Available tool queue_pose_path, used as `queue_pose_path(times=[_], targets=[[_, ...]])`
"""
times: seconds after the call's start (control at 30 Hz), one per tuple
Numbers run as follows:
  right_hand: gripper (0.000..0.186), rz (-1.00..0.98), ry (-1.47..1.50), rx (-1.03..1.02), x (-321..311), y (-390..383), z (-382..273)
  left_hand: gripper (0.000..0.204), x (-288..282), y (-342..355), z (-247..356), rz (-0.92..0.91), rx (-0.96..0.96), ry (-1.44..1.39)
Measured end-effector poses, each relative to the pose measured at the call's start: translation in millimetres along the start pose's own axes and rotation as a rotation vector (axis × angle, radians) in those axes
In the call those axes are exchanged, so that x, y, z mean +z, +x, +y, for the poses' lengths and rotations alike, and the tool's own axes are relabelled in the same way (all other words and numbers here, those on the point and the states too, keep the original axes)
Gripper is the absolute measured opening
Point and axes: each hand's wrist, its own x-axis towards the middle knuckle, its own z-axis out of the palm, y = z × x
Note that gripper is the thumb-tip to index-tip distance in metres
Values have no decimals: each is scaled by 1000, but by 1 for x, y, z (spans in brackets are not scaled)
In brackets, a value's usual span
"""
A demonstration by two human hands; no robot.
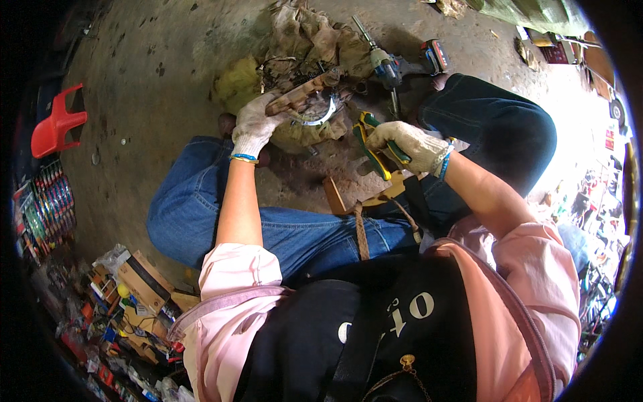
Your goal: The person sits on the floor and uses a power drill, pliers, and a hammer to disassemble and clean a greasy engine part. They remove bolts, scrape residue, and wipe the part with a rag while seated.
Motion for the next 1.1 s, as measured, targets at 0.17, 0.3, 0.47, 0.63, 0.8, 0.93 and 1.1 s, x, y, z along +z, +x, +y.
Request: queue_pose_path(times=[0.17,0.3,0.47,0.63,0.8,0.93,1.1], targets=[[17,102,730,411,1,-1,-30,56,5,0,-5,15,74,14],[15,139,679,470,4,1,-45,54,6,-6,1,27,96,93],[11,115,804,520,4,6,-50,47,4,-9,6,51,148,159],[14,51,844,503,-4,-1,-47,33,10,-8,10,151,434,220],[39,-124,183,-30,-1,-14,-50,14,17,-15,18,133,468,266],[47,40,682,301,13,-6,-51,32,23,-10,18,-76,179,226],[46,147,782,365,12,6,-51,9,39,6,11,90,229,307]])
